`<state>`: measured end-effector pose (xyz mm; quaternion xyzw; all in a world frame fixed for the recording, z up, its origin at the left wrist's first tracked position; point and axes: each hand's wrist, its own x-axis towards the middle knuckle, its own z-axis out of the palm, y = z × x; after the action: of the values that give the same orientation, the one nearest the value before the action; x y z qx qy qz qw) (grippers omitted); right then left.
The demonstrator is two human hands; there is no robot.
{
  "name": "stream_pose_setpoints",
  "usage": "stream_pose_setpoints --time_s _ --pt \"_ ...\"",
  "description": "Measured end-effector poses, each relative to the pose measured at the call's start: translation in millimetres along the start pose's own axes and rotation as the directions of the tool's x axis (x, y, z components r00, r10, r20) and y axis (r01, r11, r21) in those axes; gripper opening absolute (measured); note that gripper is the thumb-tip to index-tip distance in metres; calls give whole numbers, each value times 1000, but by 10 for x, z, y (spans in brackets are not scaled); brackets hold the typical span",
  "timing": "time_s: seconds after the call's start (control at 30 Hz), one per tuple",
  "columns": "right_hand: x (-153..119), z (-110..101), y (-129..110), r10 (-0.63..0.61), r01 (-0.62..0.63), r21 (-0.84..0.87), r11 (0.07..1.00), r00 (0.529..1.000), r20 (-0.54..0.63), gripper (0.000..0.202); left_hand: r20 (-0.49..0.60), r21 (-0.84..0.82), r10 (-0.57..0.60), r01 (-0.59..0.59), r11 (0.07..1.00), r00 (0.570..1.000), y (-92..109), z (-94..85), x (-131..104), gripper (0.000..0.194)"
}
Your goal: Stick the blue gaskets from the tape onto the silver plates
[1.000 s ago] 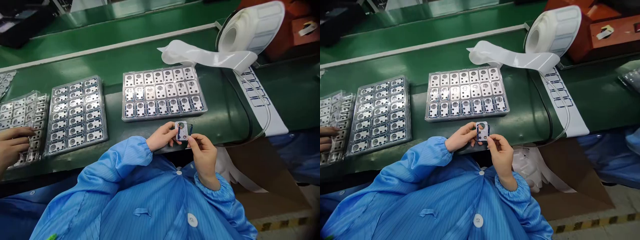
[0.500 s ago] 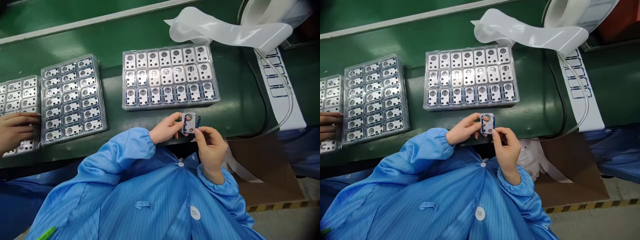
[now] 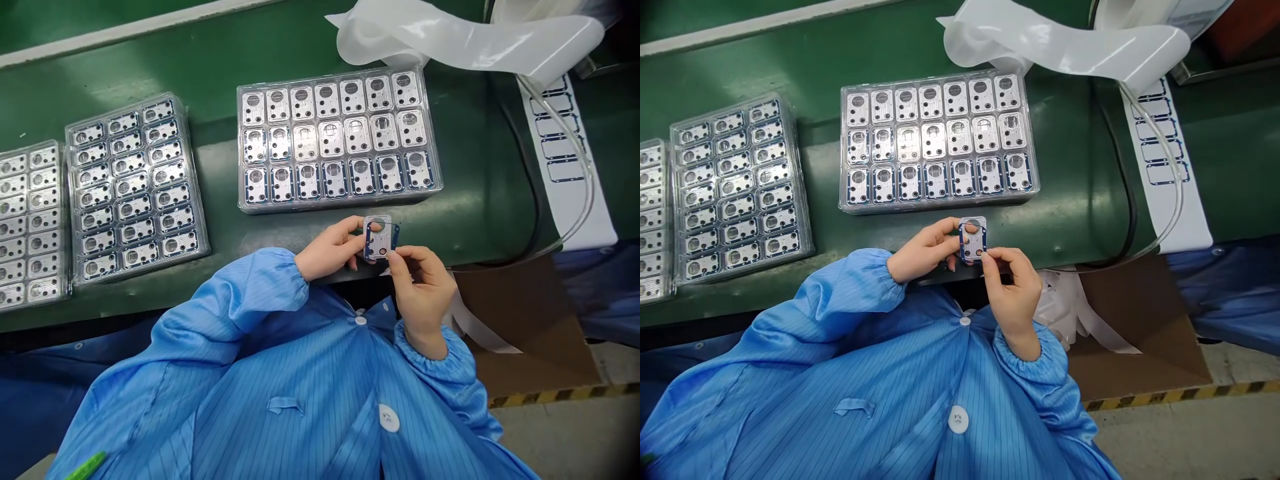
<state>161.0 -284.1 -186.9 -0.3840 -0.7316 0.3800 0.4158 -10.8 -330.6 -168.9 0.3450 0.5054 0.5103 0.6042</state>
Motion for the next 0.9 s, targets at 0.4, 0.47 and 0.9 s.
stream_pose_setpoints --time_s 0.4,0.47,0.9 --pt "26 3 -57 -90 89 -108 990 996 -9 6 3 26 -12 12 1000 1000 22 4 -12 31" --pt "23 8 -63 -88 87 -103 991 996 -8 6 1 20 -17 17 1000 1000 31 8 -14 30" --pt "13 25 -55 -96 92 -131 987 995 -25 10 -12 -22 -29 28 999 1000 36 23 -8 30"
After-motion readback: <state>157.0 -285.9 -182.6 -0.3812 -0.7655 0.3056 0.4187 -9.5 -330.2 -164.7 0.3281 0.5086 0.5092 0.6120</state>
